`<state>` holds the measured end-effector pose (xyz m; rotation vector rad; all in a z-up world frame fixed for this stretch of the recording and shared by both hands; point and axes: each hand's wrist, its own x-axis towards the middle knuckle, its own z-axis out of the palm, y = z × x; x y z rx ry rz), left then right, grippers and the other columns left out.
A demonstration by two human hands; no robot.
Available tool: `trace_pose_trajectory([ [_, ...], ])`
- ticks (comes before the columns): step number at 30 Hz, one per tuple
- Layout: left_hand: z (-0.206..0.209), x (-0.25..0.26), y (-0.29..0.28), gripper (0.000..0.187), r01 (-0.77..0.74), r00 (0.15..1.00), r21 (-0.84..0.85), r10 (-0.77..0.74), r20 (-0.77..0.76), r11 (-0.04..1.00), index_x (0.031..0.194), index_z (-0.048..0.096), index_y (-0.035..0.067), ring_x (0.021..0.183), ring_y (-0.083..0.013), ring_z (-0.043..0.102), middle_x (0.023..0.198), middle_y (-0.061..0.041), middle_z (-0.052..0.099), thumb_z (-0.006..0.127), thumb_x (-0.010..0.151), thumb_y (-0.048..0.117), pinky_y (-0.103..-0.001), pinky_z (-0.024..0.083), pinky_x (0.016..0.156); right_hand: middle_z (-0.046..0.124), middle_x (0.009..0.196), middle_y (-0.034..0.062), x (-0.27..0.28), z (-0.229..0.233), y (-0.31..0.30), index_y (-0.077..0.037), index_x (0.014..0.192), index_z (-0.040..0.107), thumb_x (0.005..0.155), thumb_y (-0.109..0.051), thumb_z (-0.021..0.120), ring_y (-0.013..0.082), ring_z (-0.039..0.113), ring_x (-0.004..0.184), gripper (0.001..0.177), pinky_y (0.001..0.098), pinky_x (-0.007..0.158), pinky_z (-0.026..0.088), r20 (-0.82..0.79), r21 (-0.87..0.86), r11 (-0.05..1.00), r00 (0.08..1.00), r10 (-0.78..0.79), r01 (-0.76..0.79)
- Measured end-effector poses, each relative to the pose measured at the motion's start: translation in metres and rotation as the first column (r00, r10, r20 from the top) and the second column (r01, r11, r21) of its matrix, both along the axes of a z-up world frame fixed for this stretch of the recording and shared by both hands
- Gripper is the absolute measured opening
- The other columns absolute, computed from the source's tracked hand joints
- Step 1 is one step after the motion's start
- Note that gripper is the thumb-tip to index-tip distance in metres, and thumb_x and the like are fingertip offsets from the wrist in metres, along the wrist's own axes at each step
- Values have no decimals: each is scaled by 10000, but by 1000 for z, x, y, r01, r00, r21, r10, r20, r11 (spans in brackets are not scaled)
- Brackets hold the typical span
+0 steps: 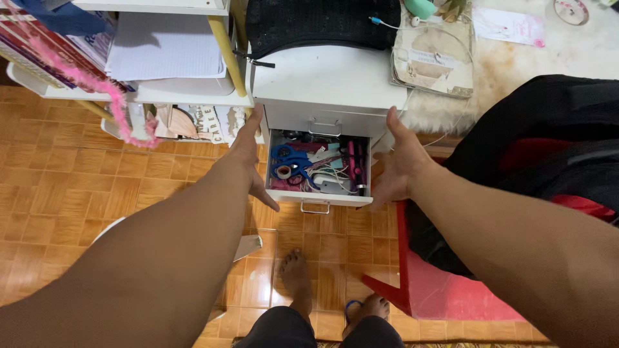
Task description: The person opens a backpack on a chair and packs it with daily items: places a water bottle inside, takes a charger and cable from a drawer, adds a wallet, a pouch, and several bottles and tubes from the desk and shelf, placing each item into the backpack compartments.
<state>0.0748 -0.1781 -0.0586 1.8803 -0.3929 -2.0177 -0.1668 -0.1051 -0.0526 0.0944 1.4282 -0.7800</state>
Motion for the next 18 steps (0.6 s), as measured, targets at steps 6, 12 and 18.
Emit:
trace_pose_trajectory([
  [6, -1, -6, -12, 1214, -11, 1000, 39, 11, 15, 999, 1643, 142, 395, 1519, -627, 27, 1716, -121, 135, 622, 623, 845, -914, 171, 1064, 50, 1736, 22, 23, 14, -19, -421, 1630, 17, 698, -877, 425, 482, -100, 1555, 1115, 861, 1113, -46, -219, -44, 999, 975, -42, 33],
  [12, -27, -8, -10, 1058, -225, 974, -31, 226, 18, 974, 1624, 240, 218, 1525, -489, 227, 1661, -140, 300, 552, 793, 794, -811, 118, 1139, 62, 1739, 23, 15, -11, -21, -279, 1649, 39, 759, -849, 439, 475, -56, 1562, 1130, 850, 1124, -36, -250, -35, 986, 954, -164, 160],
  [18, -39, -26, -35, 456, 486, 699, -698, 246, 672, 526, 1186, 652, 73, 1382, -370, 434, 1363, -185, 565, 753, 851, 366, -554, 328, 1160, 429, 1629, 244, 25, -104, 13, 36, 1509, 444, 883, -646, 675, 403, 429, 1438, 955, 586, 1181, 368, -458, -173, 810, 682, -569, 560],
])
